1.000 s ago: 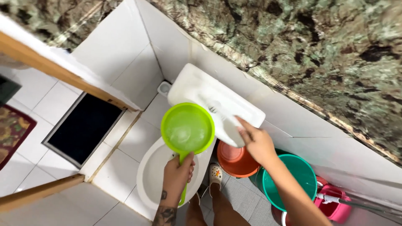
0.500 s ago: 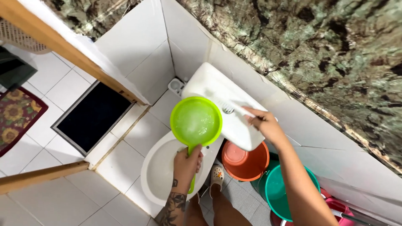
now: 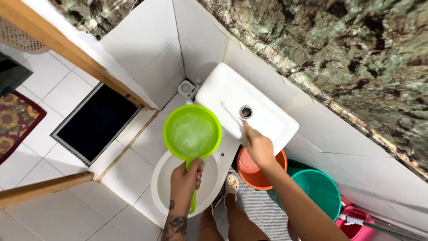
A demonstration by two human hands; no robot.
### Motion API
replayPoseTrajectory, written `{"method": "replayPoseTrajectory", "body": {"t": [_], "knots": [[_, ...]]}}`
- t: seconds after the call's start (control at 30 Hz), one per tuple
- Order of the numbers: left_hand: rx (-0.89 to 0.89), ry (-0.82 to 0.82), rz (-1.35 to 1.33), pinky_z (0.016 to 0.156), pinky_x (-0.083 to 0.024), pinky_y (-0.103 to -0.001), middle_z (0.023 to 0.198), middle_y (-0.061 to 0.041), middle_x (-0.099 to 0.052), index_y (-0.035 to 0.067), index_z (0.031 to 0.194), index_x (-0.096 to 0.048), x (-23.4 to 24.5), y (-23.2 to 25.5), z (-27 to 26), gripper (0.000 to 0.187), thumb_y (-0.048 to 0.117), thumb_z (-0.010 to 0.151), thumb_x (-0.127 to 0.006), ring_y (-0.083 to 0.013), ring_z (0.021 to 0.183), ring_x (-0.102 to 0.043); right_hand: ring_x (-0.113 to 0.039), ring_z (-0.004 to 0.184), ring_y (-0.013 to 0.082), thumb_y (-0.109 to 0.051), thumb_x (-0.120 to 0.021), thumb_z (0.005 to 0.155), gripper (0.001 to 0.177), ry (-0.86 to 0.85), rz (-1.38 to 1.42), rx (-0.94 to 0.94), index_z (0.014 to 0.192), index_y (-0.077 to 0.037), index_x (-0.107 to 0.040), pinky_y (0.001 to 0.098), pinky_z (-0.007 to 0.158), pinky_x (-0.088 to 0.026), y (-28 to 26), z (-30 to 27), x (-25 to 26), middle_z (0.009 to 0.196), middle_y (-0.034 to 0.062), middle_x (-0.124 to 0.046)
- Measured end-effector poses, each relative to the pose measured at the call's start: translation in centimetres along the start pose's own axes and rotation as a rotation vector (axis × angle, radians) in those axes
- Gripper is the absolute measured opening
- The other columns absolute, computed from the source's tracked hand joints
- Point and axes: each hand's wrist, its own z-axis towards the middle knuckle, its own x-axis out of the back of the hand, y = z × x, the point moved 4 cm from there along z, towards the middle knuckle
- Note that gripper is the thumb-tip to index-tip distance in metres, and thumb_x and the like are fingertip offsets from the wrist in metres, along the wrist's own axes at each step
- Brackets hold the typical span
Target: Scrubbing the toilet tank, exterior, and bathroom walls with soapy water and a brush.
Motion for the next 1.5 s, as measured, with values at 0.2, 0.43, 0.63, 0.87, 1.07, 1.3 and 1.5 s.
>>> {"method": "replayPoseTrajectory", "body": {"t": [0.2,0.43,0.63,0.87,1.07,1.3,1.5], "knots": [[0.043,0.024,0.061,0.042,-0.035,-0.028,0.055,-0.001,-0.051,-0.001,0.075,-0.065,1.3,0.4,-0.3,0.037,0.031,0.093,-0.068,-0.0097,0.043,-0.042,-0.071,0.079,0.0351,-0.033,-0.057,0.103,0.04,-0.135,-0.196,-0.42,0.142,-0.036,-0.064,0.0456,0.075,-0.056,7.4,-0.7,6.9,0.094,0.0143,-0.074],[0.055,-0.015,0.052,0.042,-0.035,-0.027,0.054,-0.002,-0.051,-0.001,0.075,-0.063,1.0,-0.2,-0.5,0.038,0.033,0.093,-0.067,-0.009,0.043,-0.044,-0.071,0.087,0.0364,-0.04,-0.055,0.102,0.037,-0.248,-0.128,-0.139,0.137,-0.04,-0.064,0.0466,0.076,-0.056,8.1,6.8,6.5,0.104,0.0112,-0.075],[0.103,0.019,0.084,0.041,-0.034,-0.028,0.053,-0.003,-0.05,-0.001,0.075,-0.064,0.9,0.8,-0.5,0.038,0.032,0.092,-0.068,-0.0107,0.042,-0.044,-0.073,0.091,0.0338,-0.033,-0.056,0.095,0.043,-0.312,-0.077,-0.198,0.136,-0.04,-0.063,0.0456,0.074,-0.057,13.2,3.8,7.2,0.104,0.01,-0.077],[0.079,0.007,0.043,0.043,-0.035,-0.028,0.055,-0.002,-0.05,-0.001,0.074,-0.063,-0.5,1.0,-0.5,0.038,0.032,0.092,-0.068,-0.0094,0.043,-0.043,-0.072,0.091,0.0352,-0.035,-0.057,0.103,0.033,-0.203,-0.265,-0.159,0.134,-0.036,-0.067,0.0465,0.079,-0.056,11.3,3.9,8.1,0.102,0.0104,-0.076],[0.091,-0.012,0.056,0.043,-0.035,-0.028,0.054,-0.002,-0.052,-0.001,0.075,-0.063,-1.3,0.6,-0.6,0.036,0.031,0.093,-0.067,-0.01,0.043,-0.044,-0.071,0.089,0.0355,-0.035,-0.058,0.098,0.038,-0.229,-0.207,-0.248,0.135,-0.037,-0.065,0.0473,0.075,-0.056,10.6,3.3,7.4,0.101,0.0089,-0.076],[0.083,-0.013,0.057,0.042,-0.034,-0.028,0.055,-0.002,-0.049,0.0,0.075,-0.063,-1.8,-0.1,-1.7,0.037,0.031,0.093,-0.068,-0.0097,0.043,-0.041,-0.073,0.087,0.0321,-0.033,-0.055,0.101,0.034,-0.273,-0.288,-0.018,0.133,-0.036,-0.065,0.0461,0.074,-0.057,9.6,7.0,8.9,0.11,0.0051,-0.076],[0.118,0.01,0.058,0.043,-0.034,-0.028,0.055,-0.002,-0.051,-0.001,0.074,-0.063,-1.6,-0.6,-2.1,0.038,0.031,0.093,-0.068,-0.0098,0.043,-0.042,-0.072,0.083,0.0322,-0.03,-0.057,0.1,0.033,-0.144,-0.29,-0.026,0.131,-0.032,-0.067,0.046,0.07,-0.057,9.2,5.3,7.5,0.105,0.0073,-0.076]]}}
